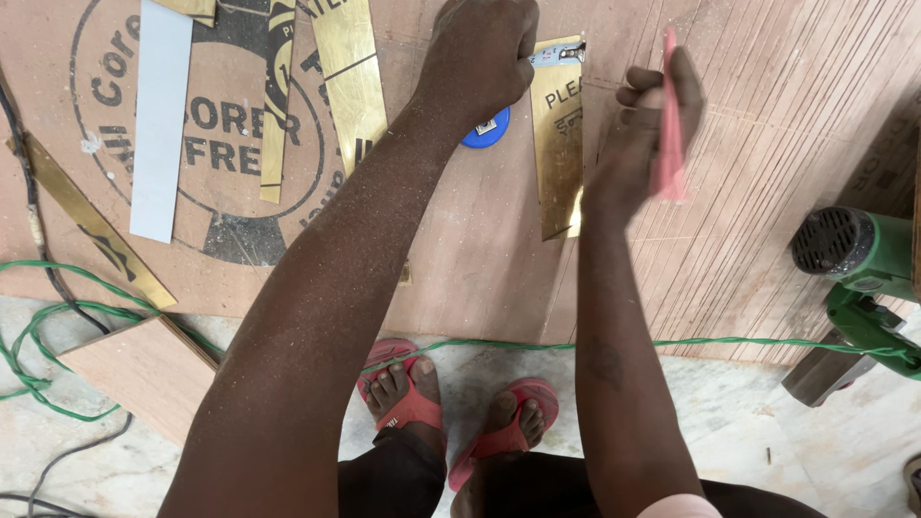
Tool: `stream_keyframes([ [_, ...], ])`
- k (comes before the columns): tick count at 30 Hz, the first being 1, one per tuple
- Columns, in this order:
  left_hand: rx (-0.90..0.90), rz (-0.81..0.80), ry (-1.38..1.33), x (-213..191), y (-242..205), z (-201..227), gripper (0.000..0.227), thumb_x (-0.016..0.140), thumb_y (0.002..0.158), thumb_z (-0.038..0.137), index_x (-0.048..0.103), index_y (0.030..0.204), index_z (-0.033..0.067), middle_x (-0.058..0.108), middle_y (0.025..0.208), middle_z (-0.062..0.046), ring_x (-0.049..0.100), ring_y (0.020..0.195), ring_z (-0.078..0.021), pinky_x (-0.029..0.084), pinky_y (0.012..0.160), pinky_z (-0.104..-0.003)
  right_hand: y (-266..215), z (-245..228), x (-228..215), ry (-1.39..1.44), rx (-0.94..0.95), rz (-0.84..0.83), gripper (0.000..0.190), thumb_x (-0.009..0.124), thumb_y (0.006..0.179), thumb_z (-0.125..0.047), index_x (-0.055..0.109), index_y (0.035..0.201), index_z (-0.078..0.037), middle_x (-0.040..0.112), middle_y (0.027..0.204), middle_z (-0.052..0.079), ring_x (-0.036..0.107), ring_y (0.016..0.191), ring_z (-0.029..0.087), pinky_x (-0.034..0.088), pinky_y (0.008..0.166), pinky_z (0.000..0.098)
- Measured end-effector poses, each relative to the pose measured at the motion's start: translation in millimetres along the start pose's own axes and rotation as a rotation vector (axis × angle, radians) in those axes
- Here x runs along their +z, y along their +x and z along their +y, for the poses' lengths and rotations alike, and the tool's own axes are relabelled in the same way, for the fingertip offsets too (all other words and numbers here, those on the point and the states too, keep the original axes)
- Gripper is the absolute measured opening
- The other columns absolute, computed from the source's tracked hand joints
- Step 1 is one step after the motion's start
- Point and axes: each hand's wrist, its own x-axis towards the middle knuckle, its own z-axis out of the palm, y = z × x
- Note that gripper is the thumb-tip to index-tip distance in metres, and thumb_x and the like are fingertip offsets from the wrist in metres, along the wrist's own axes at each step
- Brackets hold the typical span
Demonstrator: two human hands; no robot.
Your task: The person marks a line on a wooden plank using a ruler and a pink pencil. They then use a green circular saw to cut the plank along the marked line. After the cut, the person measures and marks another piece of wood with a tape measure and pencil.
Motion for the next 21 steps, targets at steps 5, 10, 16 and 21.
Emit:
stream_keyframes([
  [5, 0.028, 0.006, 0.071, 2, 2, -1, 0.024, 0.08, 0.074, 0.003, 0.059, 0.07, 0.0137, 0.059, 0.065, -0.004, 0.062, 0.066, -0.0213, 0.05, 0.079, -0.048, 31, -12, -35, 0.348, 0.275, -0.028, 0.027, 0.053, 0.113, -0.024, 0.065, 0.115, 0.0, 0.071, 0.085, 0.01, 0.068, 0.075, 0.017, 0.058, 0.068, 0.0312],
  [10, 0.057, 0.022, 0.095, 1, 2, -3, 0.024, 0.079, 0.072, 0.002, 0.058, 0.071, 0.0138, 0.059, 0.07, -0.003, 0.062, 0.076, -0.0226, 0.048, 0.08, -0.049, 26, -2, -20, 0.537, 0.336, -0.287, 0.006, 0.06, 0.109, -0.008, 0.057, 0.105, -0.004, 0.065, 0.086, 0.005, 0.061, 0.073, 0.01, 0.052, 0.065, 0.0274],
  [16, 0.053, -0.002, 0.11, 2, 1, -4, 0.024, 0.079, 0.074, 0.002, 0.058, 0.073, 0.014, 0.06, 0.071, -0.003, 0.061, 0.077, -0.0222, 0.048, 0.081, -0.048, 35, 1, -11, 0.177, 0.281, -0.497, 0.005, 0.055, 0.105, 0.0, 0.06, 0.107, -0.001, 0.069, 0.095, 0.007, 0.064, 0.082, 0.009, 0.055, 0.073, 0.0247],
  [21, 0.068, 0.023, 0.105, 0, 0, -2, 0.022, 0.079, 0.072, 0.004, 0.059, 0.075, 0.0136, 0.062, 0.075, -0.004, 0.06, 0.082, -0.0254, 0.046, 0.081, -0.049, 40, -1, -9, 0.062, 0.26, -0.519, 0.008, 0.062, 0.105, 0.003, 0.057, 0.105, -0.003, 0.067, 0.094, 0.007, 0.065, 0.083, 0.007, 0.055, 0.072, 0.0231],
])
